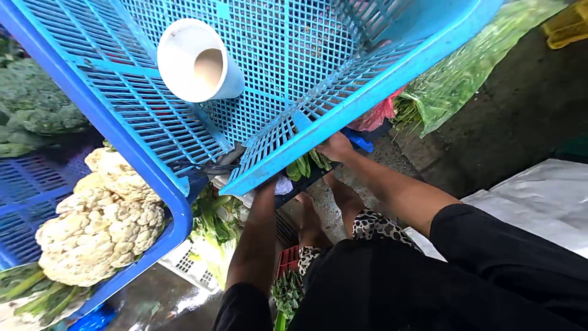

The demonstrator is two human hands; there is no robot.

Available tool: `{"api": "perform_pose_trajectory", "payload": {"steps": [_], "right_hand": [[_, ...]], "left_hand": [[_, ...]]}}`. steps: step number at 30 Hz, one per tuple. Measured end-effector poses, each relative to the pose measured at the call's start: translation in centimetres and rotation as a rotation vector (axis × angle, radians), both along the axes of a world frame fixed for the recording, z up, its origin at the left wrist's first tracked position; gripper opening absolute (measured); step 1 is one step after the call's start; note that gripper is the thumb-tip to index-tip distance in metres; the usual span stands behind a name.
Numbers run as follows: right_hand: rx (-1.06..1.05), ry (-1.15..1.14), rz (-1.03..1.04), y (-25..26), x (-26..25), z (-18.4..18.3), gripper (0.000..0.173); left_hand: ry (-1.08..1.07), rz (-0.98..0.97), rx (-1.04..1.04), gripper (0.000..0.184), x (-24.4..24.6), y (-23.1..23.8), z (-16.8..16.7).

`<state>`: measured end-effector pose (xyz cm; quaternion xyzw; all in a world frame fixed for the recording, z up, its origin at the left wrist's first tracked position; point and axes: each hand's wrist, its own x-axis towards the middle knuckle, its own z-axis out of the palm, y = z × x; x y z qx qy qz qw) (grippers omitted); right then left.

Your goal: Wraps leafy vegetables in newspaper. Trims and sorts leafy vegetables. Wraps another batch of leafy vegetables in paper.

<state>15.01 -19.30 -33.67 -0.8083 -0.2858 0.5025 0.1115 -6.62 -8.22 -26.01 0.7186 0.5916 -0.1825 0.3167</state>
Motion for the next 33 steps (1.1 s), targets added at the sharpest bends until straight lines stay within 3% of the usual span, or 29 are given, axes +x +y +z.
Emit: {"api": "perform_pose_trajectory", "payload": {"steps": [2,5,8,10,12,15,17,21,28,31,33], "right_hand": [[-0.007,0.001,0.01,-0.1,-0.4,-0.3,0.095],[0.041,-0.026,-0.016,-1.0,-0.7,-1.4,0.088],[0.137,-0.018,0.006,-1.7,-0.2,-0.9,0.076],[0.211,0.02,0.01,-2.5,-0.4,0.0,0.07],[0.284,0.064,-0.047,-3.4,-0.6,0.7,0.062],[0.302,0.064,-0.209,-5.7,-1.6,1.1,0.053],[0.25,0.087,-0.335,-7.4,-2.5,1.5,0.047],[0.133,0.382,-0.497,-10.3,-5.1,1.9,0.035],[0.038,0.717,-0.792,-8.5,-6.4,3.5,0.028],[0.041,0.861,-0.929,-6.6,-6.3,4.3,0.027],[0.066,0.919,-0.985,-5.3,-6.6,4.6,0.028]], "left_hand": [[0.004,0.121,-0.148,0.052,2.9,-1.4,-1.2],[-0.062,0.159,0.003,0.048,6.0,-2.3,-3.5],[-0.266,-0.172,0.086,0.05,9.0,-1.3,-1.4],[-0.357,-0.433,0.021,0.061,10.7,-0.1,0.2],[-0.245,-0.69,-0.181,0.077,13.2,1.1,2.5],[-0.188,-0.947,-0.144,0.085,12.7,0.5,-1.4],[0.278,-1.077,-0.356,0.091,16.1,0.9,-0.1],[0.074,-0.969,-0.162,0.077,12.5,1.2,-6.5],[0.081,-0.85,-0.169,0.061,11.3,2.1,-6.6],[0.012,-0.567,-0.122,0.055,9.4,2.5,-4.7],[-0.043,-0.21,-0.207,0.066,8.3,2.5,-2.1]]}}
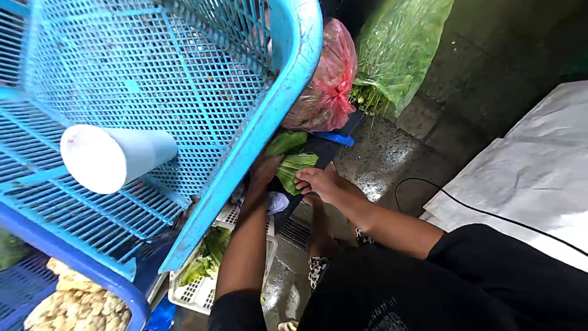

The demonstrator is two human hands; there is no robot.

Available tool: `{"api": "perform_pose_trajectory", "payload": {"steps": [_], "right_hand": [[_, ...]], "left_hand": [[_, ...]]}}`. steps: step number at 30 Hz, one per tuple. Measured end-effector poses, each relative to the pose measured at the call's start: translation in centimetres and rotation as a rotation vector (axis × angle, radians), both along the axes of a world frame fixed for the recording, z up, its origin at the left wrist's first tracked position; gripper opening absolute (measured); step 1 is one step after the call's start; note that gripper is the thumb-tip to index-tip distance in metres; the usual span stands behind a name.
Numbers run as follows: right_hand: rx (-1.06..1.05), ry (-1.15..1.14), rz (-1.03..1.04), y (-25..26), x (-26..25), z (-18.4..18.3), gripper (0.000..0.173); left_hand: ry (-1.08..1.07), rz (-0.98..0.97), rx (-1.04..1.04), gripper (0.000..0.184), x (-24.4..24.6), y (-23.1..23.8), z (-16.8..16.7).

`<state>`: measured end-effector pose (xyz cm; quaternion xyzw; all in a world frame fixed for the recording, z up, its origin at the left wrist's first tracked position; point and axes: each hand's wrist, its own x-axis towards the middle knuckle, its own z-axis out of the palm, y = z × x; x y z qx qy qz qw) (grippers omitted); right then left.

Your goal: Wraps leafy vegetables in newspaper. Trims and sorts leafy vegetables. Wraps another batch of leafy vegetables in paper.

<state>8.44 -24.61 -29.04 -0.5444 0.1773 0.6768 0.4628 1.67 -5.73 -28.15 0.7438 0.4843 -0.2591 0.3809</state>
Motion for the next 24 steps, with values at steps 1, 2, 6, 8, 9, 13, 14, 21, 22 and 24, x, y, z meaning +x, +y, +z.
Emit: {"api": "perform_pose_trajectory", "payload": {"steps": [1,2,6,8,9,13,14,21,22,24], "right_hand": [[0.019,0.002,-0.026,0.6,-0.3,0.0,0.029],[0.045,-0.015,-0.04,1.1,-0.5,0.1,0.03],[0.14,-0.113,-0.038,2.7,-1.7,-0.4,0.045],[0.167,-0.12,-0.039,3.4,-1.7,-0.1,0.051],[0.167,-0.117,-0.029,3.7,-1.5,0.2,0.051],[0.139,-0.127,-0.04,5.2,-1.0,1.4,0.028],[0.124,-0.125,-0.067,5.3,-0.9,1.5,0.027],[0.048,-0.08,-0.275,5.4,-1.3,2.4,0.033],[0.049,-0.059,-0.29,5.4,-1.3,2.7,0.035],[0.057,-0.015,-0.304,5.4,-1.1,2.9,0.042]], "left_hand": [[-0.038,0.241,-0.103,0.068,-0.6,-0.2,1.1],[-0.107,0.475,-0.238,0.064,-1.4,-0.6,2.0],[-0.288,1.052,-0.699,0.049,-3.9,-2.5,2.6],[-0.263,1.136,-0.729,0.048,-4.1,-3.4,3.0],[-0.262,1.142,-0.739,0.046,-4.4,-3.8,3.1],[-0.29,1.118,-0.718,0.046,-4.7,-4.8,3.1],[-0.295,1.104,-0.658,0.047,-4.5,-5.0,3.1],[-0.367,0.832,-0.071,0.054,-4.0,-7.7,2.9],[-0.364,0.797,-0.003,0.053,-3.9,-7.9,3.0],[-0.341,0.73,0.09,0.047,-3.8,-8.1,3.6]]}}
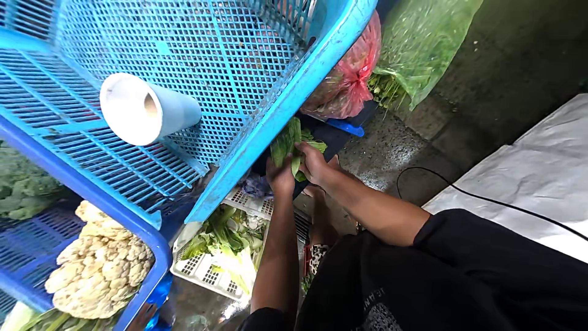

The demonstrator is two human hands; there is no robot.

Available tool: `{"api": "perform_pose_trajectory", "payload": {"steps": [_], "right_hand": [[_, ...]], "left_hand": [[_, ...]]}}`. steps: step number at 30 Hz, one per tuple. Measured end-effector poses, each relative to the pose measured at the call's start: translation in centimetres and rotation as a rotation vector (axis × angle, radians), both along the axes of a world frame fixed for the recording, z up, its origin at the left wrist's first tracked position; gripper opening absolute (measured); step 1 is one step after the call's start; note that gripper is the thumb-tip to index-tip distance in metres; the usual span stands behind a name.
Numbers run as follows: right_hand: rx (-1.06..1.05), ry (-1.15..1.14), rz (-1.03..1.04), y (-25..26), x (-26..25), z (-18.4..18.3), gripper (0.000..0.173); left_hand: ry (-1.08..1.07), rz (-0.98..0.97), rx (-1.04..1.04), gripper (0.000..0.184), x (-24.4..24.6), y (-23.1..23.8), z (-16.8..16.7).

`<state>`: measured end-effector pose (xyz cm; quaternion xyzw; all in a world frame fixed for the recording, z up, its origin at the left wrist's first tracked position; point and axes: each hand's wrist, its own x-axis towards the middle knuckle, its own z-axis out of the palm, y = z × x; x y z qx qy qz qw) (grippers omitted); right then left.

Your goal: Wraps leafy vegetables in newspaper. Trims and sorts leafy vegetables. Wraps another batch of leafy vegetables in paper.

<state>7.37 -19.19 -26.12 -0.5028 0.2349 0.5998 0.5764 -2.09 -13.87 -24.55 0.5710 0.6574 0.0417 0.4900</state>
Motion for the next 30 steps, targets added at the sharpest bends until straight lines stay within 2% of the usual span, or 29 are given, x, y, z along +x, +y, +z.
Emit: {"api": "perform_pose_trajectory", "payload": {"steps": [4,6,9,11,14,15,17,19,21,24,27,30], "right_hand": [[0.024,0.03,-0.011,0.3,0.5,0.0,0.04],[0.061,0.032,-0.006,0.1,0.7,0.3,0.047],[0.158,-0.004,0.026,-0.5,0.2,0.4,0.06],[0.159,-0.085,0.088,-1.1,-0.2,0.0,0.065],[0.011,-0.137,0.116,-2.9,0.9,-1.2,0.057],[-0.027,-0.135,0.116,-4.0,1.6,-1.7,0.056],[-0.056,-0.114,0.113,-6.6,3.0,-3.0,0.055],[-0.084,-0.073,0.13,-8.9,3.9,-3.5,0.051],[-0.119,-0.041,0.17,-10.5,4.4,-3.7,0.051],[-0.139,-0.028,0.153,-11.5,4.4,-4.0,0.052],[-0.147,-0.02,0.108,-11.5,4.4,-4.2,0.05],[-0.141,0.033,0.079,-10.9,3.9,-4.5,0.042]], "left_hand": [[0.123,-0.114,0.137,0.038,0.4,-0.6,1.0],[0.161,-0.144,0.141,0.041,0.4,-0.7,1.5],[0.268,-0.292,0.068,0.052,0.6,-1.2,1.5],[0.306,-0.4,0.032,0.049,0.9,-1.8,1.0],[0.163,-0.469,-0.142,0.063,0.7,-1.1,0.2],[0.097,-0.452,-0.185,0.064,0.4,-0.1,-0.4],[0.077,-0.459,-0.11,0.054,0.1,2.2,-2.4],[0.234,-0.604,0.088,0.043,0.8,4.5,-5.1],[0.393,-0.752,0.222,0.041,2.2,6.0,-7.5],[0.534,-0.916,0.196,0.044,3.7,7.4,-9.5],[0.559,-0.942,0.122,0.037,3.9,8.1,-9.7],[0.444,-0.769,0.035,0.038,3.1,8.5,-6.9]]}}
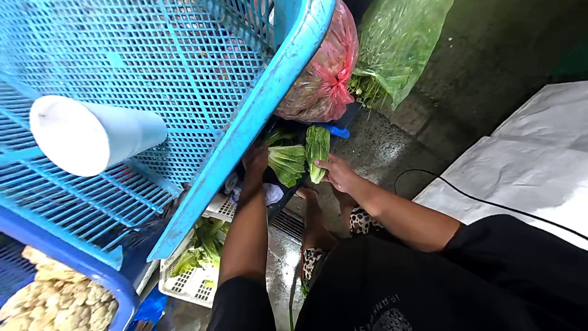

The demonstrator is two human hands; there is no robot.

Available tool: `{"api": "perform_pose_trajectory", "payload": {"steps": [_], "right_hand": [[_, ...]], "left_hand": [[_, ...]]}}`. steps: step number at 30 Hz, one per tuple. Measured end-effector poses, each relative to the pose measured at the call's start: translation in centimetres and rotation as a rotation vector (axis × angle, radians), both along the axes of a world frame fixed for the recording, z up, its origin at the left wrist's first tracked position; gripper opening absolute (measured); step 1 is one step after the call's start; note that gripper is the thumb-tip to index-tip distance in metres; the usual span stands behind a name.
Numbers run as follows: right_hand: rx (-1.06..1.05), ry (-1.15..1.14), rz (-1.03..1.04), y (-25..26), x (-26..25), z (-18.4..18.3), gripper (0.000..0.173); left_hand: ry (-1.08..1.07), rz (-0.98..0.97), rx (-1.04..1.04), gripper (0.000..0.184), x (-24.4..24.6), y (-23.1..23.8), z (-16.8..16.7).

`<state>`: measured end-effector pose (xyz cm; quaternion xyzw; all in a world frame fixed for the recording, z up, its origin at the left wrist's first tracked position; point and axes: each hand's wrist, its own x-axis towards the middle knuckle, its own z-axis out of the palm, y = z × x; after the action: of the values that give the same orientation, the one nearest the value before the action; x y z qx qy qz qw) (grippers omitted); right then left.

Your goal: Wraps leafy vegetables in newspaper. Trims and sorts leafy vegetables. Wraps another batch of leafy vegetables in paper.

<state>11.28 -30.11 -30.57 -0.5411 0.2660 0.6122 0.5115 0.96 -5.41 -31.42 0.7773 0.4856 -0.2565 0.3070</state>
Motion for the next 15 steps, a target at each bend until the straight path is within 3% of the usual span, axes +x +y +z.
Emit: {"api": "perform_pose_trajectory", "payload": {"steps": [4,7,11,15], "right_hand": [[-0.003,0.055,0.015,1.9,-1.0,0.3,0.045],[-0.007,0.034,0.037,4.1,-1.8,0.9,0.045],[0.051,0.025,0.032,6.4,-2.2,1.1,0.05],[0.097,0.01,0.046,7.7,-2.3,1.8,0.046]], "left_hand": [[-0.296,0.67,-0.245,0.034,-3.7,-0.9,2.1],[-0.407,0.985,-0.324,0.027,-4.6,-2.2,3.6],[-0.518,1.037,-0.338,0.026,-3.6,-5.4,5.1],[-0.503,0.773,-0.163,0.031,-2.9,-8.9,5.7]]}}
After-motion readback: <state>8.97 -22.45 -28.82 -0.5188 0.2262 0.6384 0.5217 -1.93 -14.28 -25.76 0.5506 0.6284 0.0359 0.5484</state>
